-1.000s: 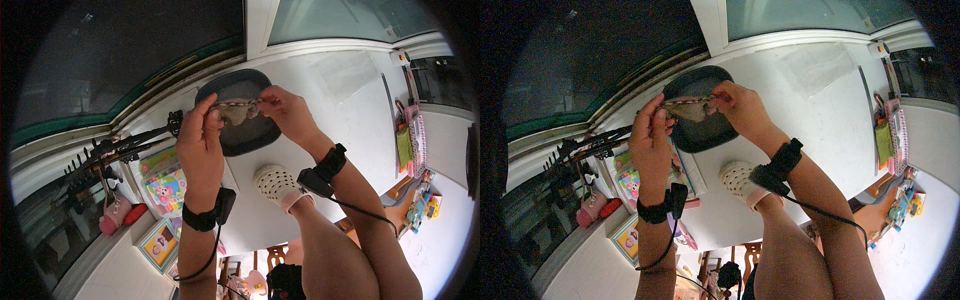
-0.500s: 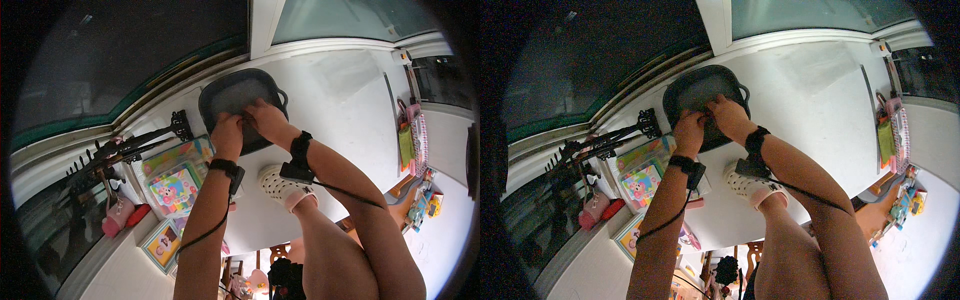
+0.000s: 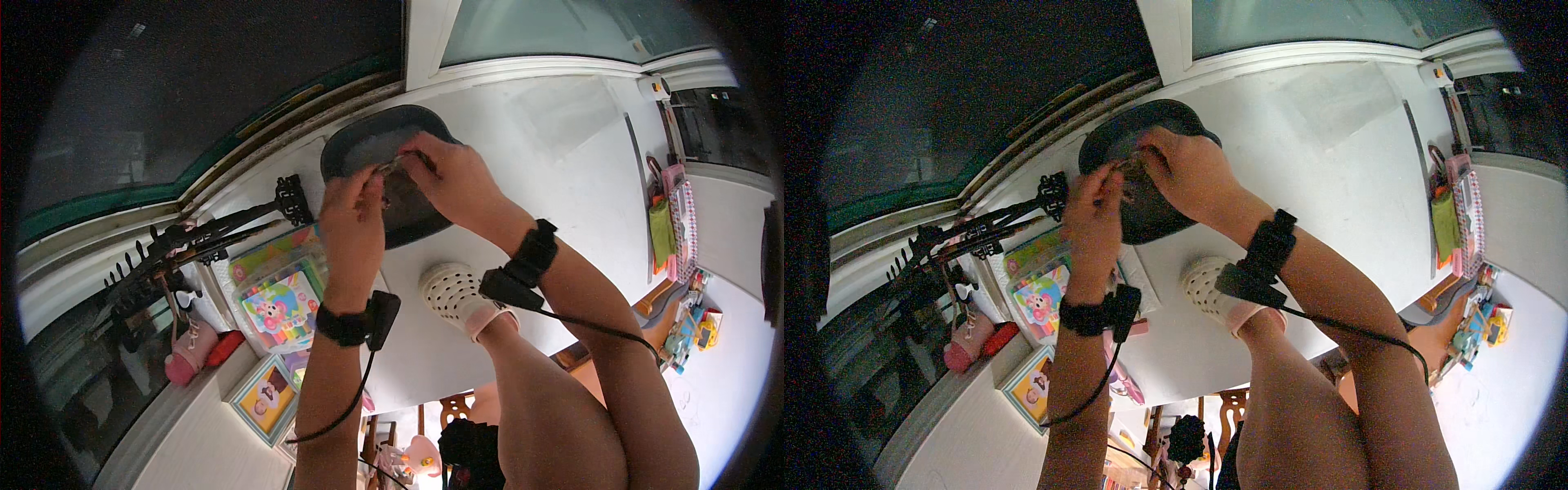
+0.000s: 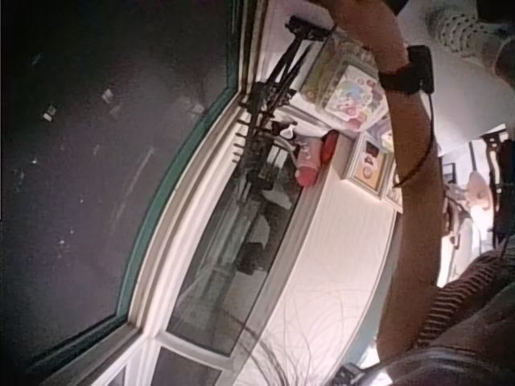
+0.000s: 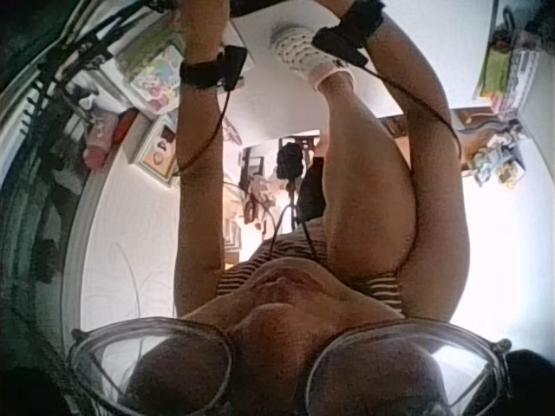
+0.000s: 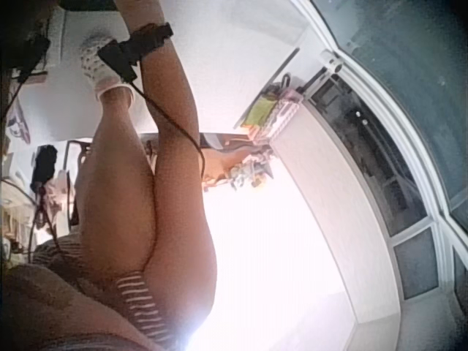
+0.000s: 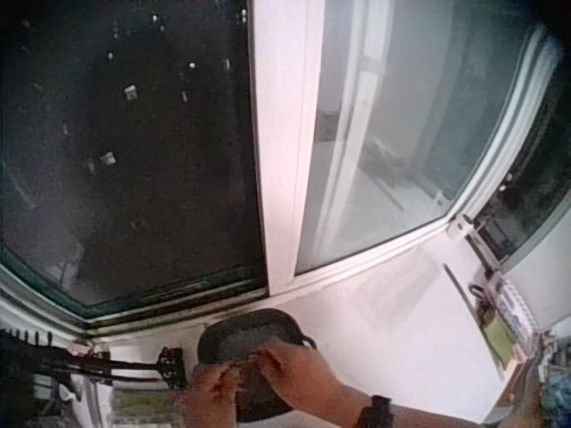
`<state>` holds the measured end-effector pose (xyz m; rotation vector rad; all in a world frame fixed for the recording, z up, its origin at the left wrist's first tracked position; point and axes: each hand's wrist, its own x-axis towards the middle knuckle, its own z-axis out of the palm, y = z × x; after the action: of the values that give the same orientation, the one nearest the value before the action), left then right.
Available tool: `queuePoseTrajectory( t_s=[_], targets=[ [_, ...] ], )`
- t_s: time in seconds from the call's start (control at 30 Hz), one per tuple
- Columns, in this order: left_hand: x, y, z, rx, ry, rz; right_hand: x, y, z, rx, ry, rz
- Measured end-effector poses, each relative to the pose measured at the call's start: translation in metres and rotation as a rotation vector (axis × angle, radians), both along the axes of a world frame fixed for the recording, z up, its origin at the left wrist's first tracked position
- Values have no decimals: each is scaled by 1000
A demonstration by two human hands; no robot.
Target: The person is washing a cloth in a basin and using it to clean a window track and frame.
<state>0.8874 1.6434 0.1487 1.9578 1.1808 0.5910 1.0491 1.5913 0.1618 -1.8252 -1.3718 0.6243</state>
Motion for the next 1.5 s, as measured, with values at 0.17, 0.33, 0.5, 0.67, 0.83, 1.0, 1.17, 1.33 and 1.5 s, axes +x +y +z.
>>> queuePoseTrajectory(
  t_s=[0.17,0.33,0.5,0.67,0.83,1.0,1.17,1.33,1.5],
  targets=[
    [2,-1,74,3,-137,-10,5,-4,62,-2,241,39],
    [19,-8,104,-282,-523,169,6,-9,80,6,466,130],
    [19,0,78,-450,-489,108,4,-9,63,145,61,196],
    [6,-5,27,-616,-446,199,-2,-5,13,-23,-151,223],
    [-14,-20,-16,-471,-186,133,-13,0,-51,-124,-451,207],
    [-19,-38,-31,-487,-134,123,-15,14,-99,-432,-682,362],
    [-31,-38,-44,-473,-130,116,-14,13,-76,-405,-638,328],
    [0,-19,-34,78,-37,-8,-6,8,14,-293,-619,316],
    [16,6,-40,279,-25,-248,5,4,47,-22,-200,272]
  ],
)
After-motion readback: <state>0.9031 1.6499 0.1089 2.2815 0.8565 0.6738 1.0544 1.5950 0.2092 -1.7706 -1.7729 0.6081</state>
